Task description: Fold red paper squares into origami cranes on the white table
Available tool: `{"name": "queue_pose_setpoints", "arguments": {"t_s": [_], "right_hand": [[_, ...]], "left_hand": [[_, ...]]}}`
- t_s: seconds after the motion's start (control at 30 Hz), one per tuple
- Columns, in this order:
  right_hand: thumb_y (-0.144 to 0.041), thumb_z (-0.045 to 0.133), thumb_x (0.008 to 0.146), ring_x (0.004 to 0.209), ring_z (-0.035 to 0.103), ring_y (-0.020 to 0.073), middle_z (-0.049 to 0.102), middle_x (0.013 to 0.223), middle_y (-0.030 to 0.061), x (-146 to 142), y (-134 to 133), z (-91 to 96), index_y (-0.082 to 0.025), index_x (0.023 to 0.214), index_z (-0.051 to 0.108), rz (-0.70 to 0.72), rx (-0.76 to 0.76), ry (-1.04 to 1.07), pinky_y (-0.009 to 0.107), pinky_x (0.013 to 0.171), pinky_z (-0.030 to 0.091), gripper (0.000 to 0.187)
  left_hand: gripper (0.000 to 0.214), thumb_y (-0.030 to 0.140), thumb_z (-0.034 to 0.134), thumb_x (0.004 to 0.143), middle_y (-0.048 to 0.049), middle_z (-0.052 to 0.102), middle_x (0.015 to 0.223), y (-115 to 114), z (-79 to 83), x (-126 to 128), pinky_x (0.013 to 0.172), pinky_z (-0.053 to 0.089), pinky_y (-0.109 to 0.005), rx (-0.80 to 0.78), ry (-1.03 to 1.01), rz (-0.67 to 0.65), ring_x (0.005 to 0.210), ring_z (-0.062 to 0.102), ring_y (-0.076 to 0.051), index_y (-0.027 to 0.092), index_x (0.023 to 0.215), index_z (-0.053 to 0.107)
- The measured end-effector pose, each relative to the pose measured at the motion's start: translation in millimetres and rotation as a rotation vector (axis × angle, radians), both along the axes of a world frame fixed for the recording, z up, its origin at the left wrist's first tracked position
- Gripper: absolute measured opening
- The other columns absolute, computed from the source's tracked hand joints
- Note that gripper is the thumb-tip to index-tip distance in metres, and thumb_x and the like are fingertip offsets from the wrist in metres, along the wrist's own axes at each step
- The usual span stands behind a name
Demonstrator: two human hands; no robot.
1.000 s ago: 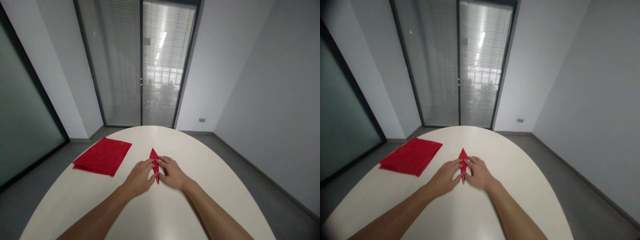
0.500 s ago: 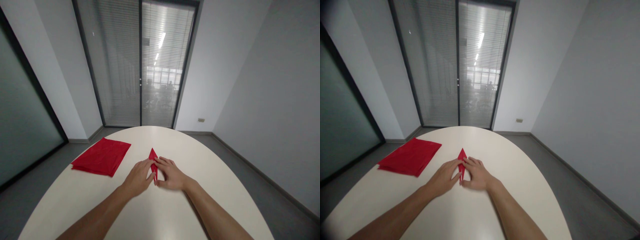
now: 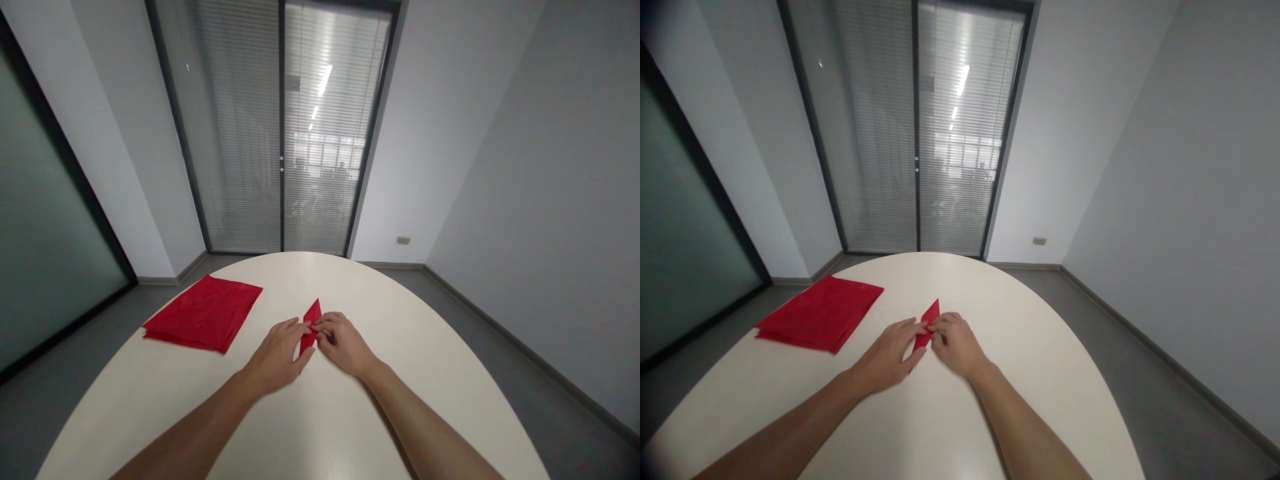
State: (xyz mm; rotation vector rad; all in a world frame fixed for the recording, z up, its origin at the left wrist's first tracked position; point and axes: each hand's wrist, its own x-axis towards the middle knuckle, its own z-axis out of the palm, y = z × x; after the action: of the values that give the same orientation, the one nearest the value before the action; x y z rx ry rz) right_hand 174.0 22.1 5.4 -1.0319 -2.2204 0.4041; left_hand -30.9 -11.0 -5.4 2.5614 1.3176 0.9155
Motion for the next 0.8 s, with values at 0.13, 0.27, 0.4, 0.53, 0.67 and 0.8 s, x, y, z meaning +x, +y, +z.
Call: {"name": "queue_pose_setpoints", "arguments": {"t_s": [0.13, 0.27, 0.4, 0.53, 0.67, 0.8], "right_hand": [[-0.009, 0.060, 0.084, 0.107, 0.061, 0.0231, 0.072, 0.106, 0.0060, -0.2, -0.8, -1.5, -0.023, 0.102, 0.076, -0.025, 0.013, -0.002, 0.040, 0.099, 0.047, 0.028], [-0.012, 0.061, 0.085, 0.111, 0.060, 0.0240, 0.071, 0.112, 0.0072, 0.6, 0.2, -3.5, -0.022, 0.098, 0.074, -0.072, 0.023, -0.010, 0.042, 0.101, 0.046, 0.021], [-0.013, 0.060, 0.085, 0.123, 0.057, 0.0260, 0.068, 0.124, 0.0097, 1.8, 2.1, -6.8, -0.022, 0.093, 0.072, -0.127, 0.036, -0.004, 0.047, 0.107, 0.044, 0.016], [-0.016, 0.057, 0.087, 0.134, 0.051, 0.0276, 0.069, 0.122, 0.0110, 2.5, 4.4, -11.7, -0.020, 0.091, 0.067, -0.159, 0.081, -0.028, 0.053, 0.116, 0.036, 0.011], [-0.021, 0.060, 0.087, 0.137, 0.048, 0.0299, 0.064, 0.130, 0.0154, 2.9, 5.5, -17.4, -0.017, 0.116, 0.061, -0.230, 0.125, -0.062, 0.055, 0.118, 0.033, 0.030], [-0.025, 0.060, 0.087, 0.136, 0.048, 0.0310, 0.061, 0.135, 0.0159, 3.4, 4.8, -18.5, -0.015, 0.134, 0.052, -0.245, 0.097, -0.068, 0.056, 0.119, 0.032, 0.048]], "left_hand": [[0.030, 0.023, 0.059, 0.090, -0.0061, 0.069, 0.128, 0.5, 0.7, -1.0, 0.111, 0.045, -0.052, -0.020, 0.004, -0.022, 0.129, 0.057, -0.030, 0.025, 0.119, 0.065], [0.032, 0.019, 0.061, 0.087, -0.0041, 0.071, 0.127, 1.8, 0.0, -0.5, 0.111, 0.046, -0.052, -0.027, -0.005, -0.018, 0.129, 0.056, -0.029, 0.026, 0.118, 0.067], [0.038, 0.011, 0.058, 0.085, -0.0042, 0.071, 0.126, 1.7, 1.5, 1.1, 0.101, 0.052, -0.046, -0.019, -0.011, -0.031, 0.117, 0.062, -0.026, 0.026, 0.118, 0.070], [0.043, 0.003, 0.053, 0.083, -0.0036, 0.073, 0.124, 0.7, 4.9, 2.5, 0.092, 0.055, -0.045, -0.025, 0.011, 0.008, 0.105, 0.063, -0.025, 0.025, 0.114, 0.073], [0.047, 0.001, 0.051, 0.082, -0.0023, 0.073, 0.123, 0.7, 5.1, 3.3, 0.091, 0.054, -0.045, -0.039, 0.006, 0.037, 0.103, 0.062, -0.025, 0.025, 0.115, 0.073], [0.056, -0.002, 0.048, 0.081, 0.0001, 0.072, 0.126, 0.7, 4.6, 3.2, 0.091, 0.054, -0.044, -0.053, 0.015, 0.024, 0.103, 0.060, -0.024, 0.027, 0.123, 0.070]]}}
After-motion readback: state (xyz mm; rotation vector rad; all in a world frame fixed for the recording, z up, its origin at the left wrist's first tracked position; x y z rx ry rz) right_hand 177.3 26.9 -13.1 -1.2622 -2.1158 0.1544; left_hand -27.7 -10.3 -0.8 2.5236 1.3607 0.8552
